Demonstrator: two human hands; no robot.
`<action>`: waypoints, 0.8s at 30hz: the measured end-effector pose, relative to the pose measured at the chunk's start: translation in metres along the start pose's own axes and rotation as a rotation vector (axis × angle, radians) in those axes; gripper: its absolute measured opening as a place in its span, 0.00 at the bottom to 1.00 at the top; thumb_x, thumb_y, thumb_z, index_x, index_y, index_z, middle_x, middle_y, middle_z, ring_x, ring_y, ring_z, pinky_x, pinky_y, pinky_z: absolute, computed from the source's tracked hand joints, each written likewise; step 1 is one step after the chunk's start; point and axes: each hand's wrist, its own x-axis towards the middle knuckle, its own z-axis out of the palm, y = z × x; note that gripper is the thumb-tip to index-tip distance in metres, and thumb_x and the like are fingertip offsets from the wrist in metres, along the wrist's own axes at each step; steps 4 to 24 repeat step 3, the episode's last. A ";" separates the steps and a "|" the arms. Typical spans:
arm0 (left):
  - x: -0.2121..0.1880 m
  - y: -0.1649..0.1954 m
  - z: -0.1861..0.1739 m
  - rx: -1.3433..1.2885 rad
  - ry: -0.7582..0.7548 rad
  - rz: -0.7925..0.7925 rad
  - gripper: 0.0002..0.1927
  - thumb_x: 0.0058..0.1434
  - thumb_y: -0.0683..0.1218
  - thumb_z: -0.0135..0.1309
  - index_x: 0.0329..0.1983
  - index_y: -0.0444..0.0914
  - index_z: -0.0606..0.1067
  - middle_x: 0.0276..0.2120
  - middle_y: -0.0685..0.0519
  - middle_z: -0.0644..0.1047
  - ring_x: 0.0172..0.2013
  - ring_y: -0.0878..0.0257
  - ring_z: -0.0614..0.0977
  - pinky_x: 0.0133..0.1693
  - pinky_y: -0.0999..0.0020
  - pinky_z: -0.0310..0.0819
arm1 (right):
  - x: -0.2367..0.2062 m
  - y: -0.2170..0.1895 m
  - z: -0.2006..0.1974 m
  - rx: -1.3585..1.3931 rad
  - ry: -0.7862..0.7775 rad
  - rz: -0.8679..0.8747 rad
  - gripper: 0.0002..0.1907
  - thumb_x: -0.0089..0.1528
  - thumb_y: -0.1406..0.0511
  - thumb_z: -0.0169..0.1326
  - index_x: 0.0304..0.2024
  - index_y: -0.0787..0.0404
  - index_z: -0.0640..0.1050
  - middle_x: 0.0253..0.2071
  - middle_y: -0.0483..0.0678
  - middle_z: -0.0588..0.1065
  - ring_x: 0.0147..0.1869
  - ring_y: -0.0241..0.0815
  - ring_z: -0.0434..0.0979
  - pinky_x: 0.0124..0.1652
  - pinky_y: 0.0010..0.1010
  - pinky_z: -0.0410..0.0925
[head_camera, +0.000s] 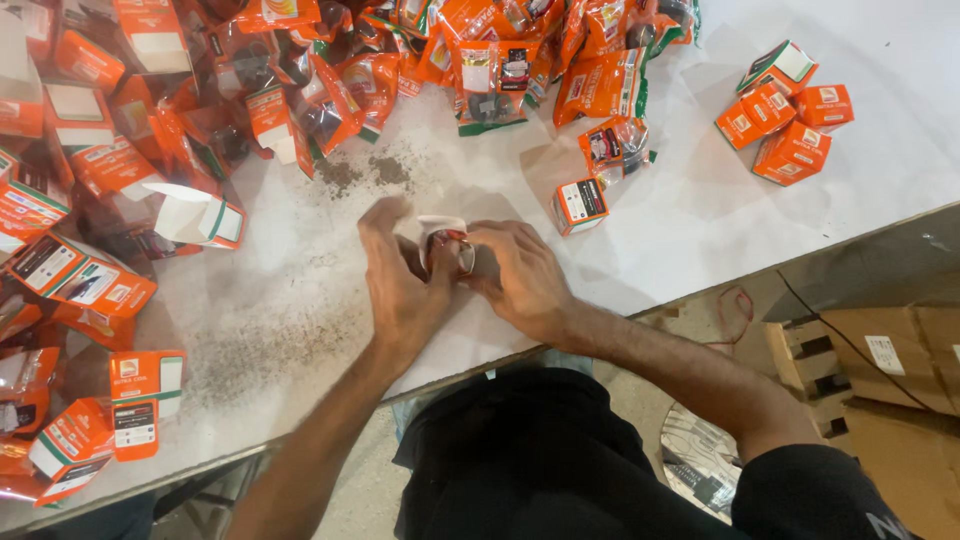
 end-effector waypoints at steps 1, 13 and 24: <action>0.001 -0.003 0.001 -0.095 -0.058 -0.087 0.19 0.61 0.39 0.59 0.53 0.28 0.70 0.52 0.40 0.71 0.27 0.62 0.73 0.28 0.66 0.69 | 0.000 0.000 0.000 -0.054 -0.013 -0.036 0.35 0.57 0.68 0.68 0.63 0.57 0.66 0.59 0.55 0.74 0.64 0.58 0.73 0.60 0.46 0.68; 0.007 -0.014 0.001 -0.288 -0.156 -0.276 0.09 0.66 0.41 0.57 0.47 0.32 0.76 0.40 0.39 0.76 0.24 0.68 0.69 0.24 0.70 0.63 | 0.002 -0.001 -0.001 -0.154 -0.059 -0.116 0.36 0.56 0.69 0.68 0.63 0.56 0.66 0.61 0.55 0.74 0.67 0.58 0.73 0.62 0.46 0.68; 0.007 -0.014 0.001 -0.288 -0.156 -0.276 0.09 0.66 0.41 0.57 0.47 0.32 0.76 0.40 0.39 0.76 0.24 0.68 0.69 0.24 0.70 0.63 | 0.002 -0.001 -0.001 -0.154 -0.059 -0.116 0.36 0.56 0.69 0.68 0.63 0.56 0.66 0.61 0.55 0.74 0.67 0.58 0.73 0.62 0.46 0.68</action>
